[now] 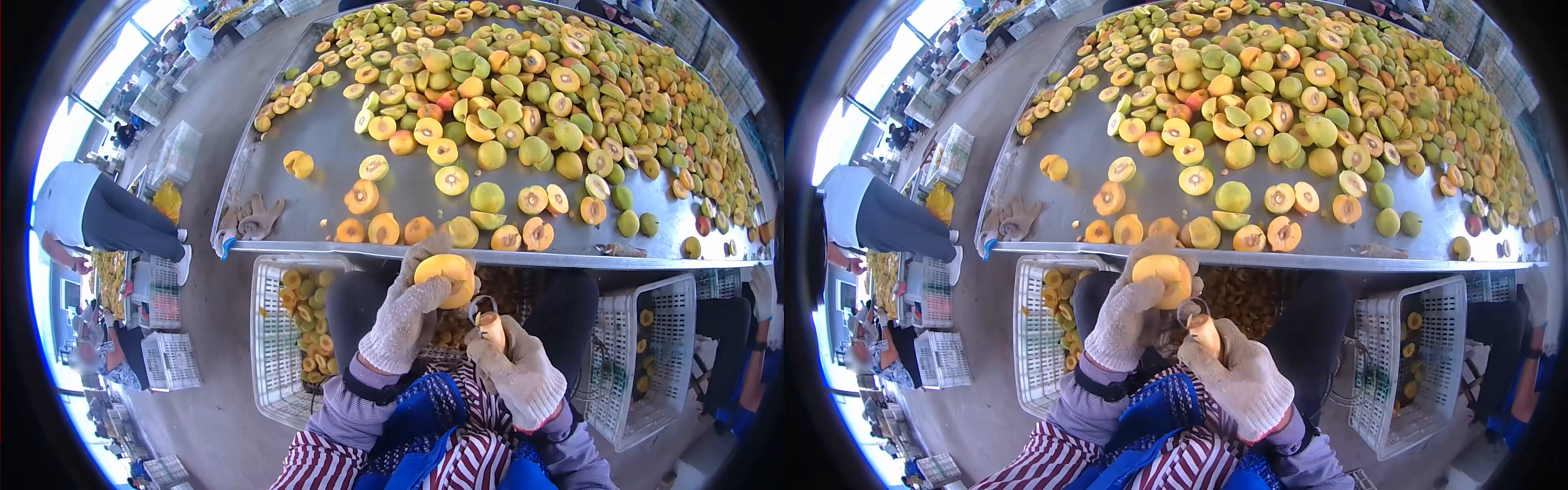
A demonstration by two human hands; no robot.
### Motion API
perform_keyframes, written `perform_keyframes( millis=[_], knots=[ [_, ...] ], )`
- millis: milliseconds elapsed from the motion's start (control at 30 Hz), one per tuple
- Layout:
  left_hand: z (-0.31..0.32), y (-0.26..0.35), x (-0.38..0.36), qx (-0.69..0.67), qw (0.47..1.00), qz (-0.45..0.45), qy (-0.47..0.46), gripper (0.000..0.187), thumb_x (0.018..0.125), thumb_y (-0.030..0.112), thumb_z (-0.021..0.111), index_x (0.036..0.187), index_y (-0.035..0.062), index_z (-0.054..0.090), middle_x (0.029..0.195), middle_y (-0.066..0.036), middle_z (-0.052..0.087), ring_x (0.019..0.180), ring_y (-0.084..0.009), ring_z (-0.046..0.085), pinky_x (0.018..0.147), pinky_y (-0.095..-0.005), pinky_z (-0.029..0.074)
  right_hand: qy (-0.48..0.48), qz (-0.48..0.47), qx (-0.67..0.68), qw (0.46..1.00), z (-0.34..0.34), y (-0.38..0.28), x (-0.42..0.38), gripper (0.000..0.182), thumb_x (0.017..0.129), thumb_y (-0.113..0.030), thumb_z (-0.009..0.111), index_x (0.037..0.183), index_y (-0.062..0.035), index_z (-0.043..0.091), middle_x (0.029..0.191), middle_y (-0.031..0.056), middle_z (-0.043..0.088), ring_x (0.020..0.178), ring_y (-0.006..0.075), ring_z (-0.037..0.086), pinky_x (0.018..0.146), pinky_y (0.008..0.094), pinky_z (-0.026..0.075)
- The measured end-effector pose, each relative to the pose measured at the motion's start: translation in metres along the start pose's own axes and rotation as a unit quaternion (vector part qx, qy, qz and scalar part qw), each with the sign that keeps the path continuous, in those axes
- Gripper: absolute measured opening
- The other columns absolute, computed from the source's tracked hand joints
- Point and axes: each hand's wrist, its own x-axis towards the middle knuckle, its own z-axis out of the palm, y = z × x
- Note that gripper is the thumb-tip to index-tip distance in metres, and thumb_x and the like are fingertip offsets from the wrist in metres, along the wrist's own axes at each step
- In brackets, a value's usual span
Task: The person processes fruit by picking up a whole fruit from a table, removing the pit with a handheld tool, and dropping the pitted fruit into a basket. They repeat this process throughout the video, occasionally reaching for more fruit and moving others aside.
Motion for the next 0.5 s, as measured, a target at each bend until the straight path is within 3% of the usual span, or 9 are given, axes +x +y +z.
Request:
perform_keyframes(
  millis=[67,133,200,233,300,367,400,500],
  knots=[
    [0.000,-0.005,-0.005,-0.042,0.999,0.001,0.007,0.066,0.091,0.038,0.066,0.143,0.0046,0.043,0.127,-0.013,0.058,0.115,-0.0271,0.060,0.098,-0.0396,0.049,0.027,-0.022,0.011,0.999,0.005,-0.001,-0.002,0.029,0.090,-0.022,0.071,0.110,-0.0030,0.062,0.082,0.0134,0.069,0.070,0.0200,0.066,0.068,0.0331,0.051],
    [-0.001,-0.011,-0.009,-0.071,0.997,-0.002,-0.001,0.064,0.093,0.039,0.064,0.143,0.0047,0.043,0.130,-0.014,0.057,0.118,-0.0276,0.058,0.101,-0.0403,0.048,0.056,-0.045,0.024,0.997,0.011,-0.002,-0.002,0.031,0.090,-0.021,0.072,0.112,-0.0029,0.061,0.082,0.0137,0.069,0.072,0.0197,0.067,0.068,0.0331,0.051],
    [0.004,-0.012,-0.015,-0.101,0.995,-0.005,-0.011,0.062,0.095,0.041,0.061,0.142,0.0047,0.044,0.132,-0.014,0.056,0.121,-0.0280,0.056,0.104,-0.0410,0.046,0.145,-0.131,-0.008,0.981,0.015,0.000,0.000,0.036,0.087,-0.018,0.074,0.117,-0.0035,0.060,0.082,0.0157,0.070,0.073,0.0251,0.071,0.068,0.0345,0.054],
    [0.010,-0.011,-0.019,-0.095,0.995,-0.008,-0.024,0.060,0.096,0.043,0.060,0.141,0.0044,0.045,0.134,-0.014,0.055,0.124,-0.0284,0.054,0.107,-0.0419,0.044,0.147,-0.131,-0.008,0.980,0.015,0.000,0.001,0.036,0.087,-0.018,0.074,0.117,-0.0035,0.060,0.082,0.0157,0.070,0.073,0.0251,0.071,0.068,0.0345,0.054],
    [0.014,-0.013,-0.026,-0.091,0.995,-0.012,-0.038,0.059,0.097,0.044,0.058,0.139,0.0041,0.045,0.137,-0.014,0.053,0.127,-0.0288,0.052,0.109,-0.0429,0.042,0.204,-0.236,-0.122,0.942,0.016,0.000,0.005,0.040,0.084,-0.016,0.076,0.118,-0.0050,0.059,0.082,0.0178,0.070,0.075,0.0319,0.073,0.066,0.0368,0.056],
    [0.018,-0.014,-0.031,-0.043,0.998,-0.002,-0.043,0.049,0.103,0.034,0.052,0.141,0.0035,0.045,0.140,-0.012,0.052,0.126,-0.0210,0.052,0.110,-0.0389,0.038,0.225,-0.272,-0.145,0.924,0.017,0.003,0.008,0.040,0.083,-0.015,0.077,0.118,-0.0061,0.059,0.081,0.0182,0.070,0.074,0.0359,0.072,0.064,0.0387,0.056],
    [0.026,-0.011,-0.035,-0.014,0.999,0.004,-0.031,0.050,0.101,0.037,0.055,0.135,0.0024,0.042,0.138,-0.017,0.053,0.125,-0.0274,0.054,0.109,-0.0417,0.042,0.234,-0.293,-0.160,0.913,0.017,0.003,0.008,0.037,0.083,-0.015,0.077,0.115,-0.0065,0.060,0.079,0.0172,0.070,0.073,0.0350,0.072,0.063,0.0386,0.056],
    [0.039,-0.010,-0.040,0.102,0.994,0.044,0.019,0.041,0.101,0.027,0.054,0.133,0.0029,0.044,0.131,-0.018,0.057,0.117,-0.0251,0.059,0.104,-0.0387,0.046,0.214,-0.309,-0.180,0.909,0.017,0.003,0.003,0.029,0.082,-0.014,0.076,0.107,-0.0075,0.062,0.076,0.0159,0.069,0.070,0.0341,0.071,0.061,0.0382,0.056]
  ],
)
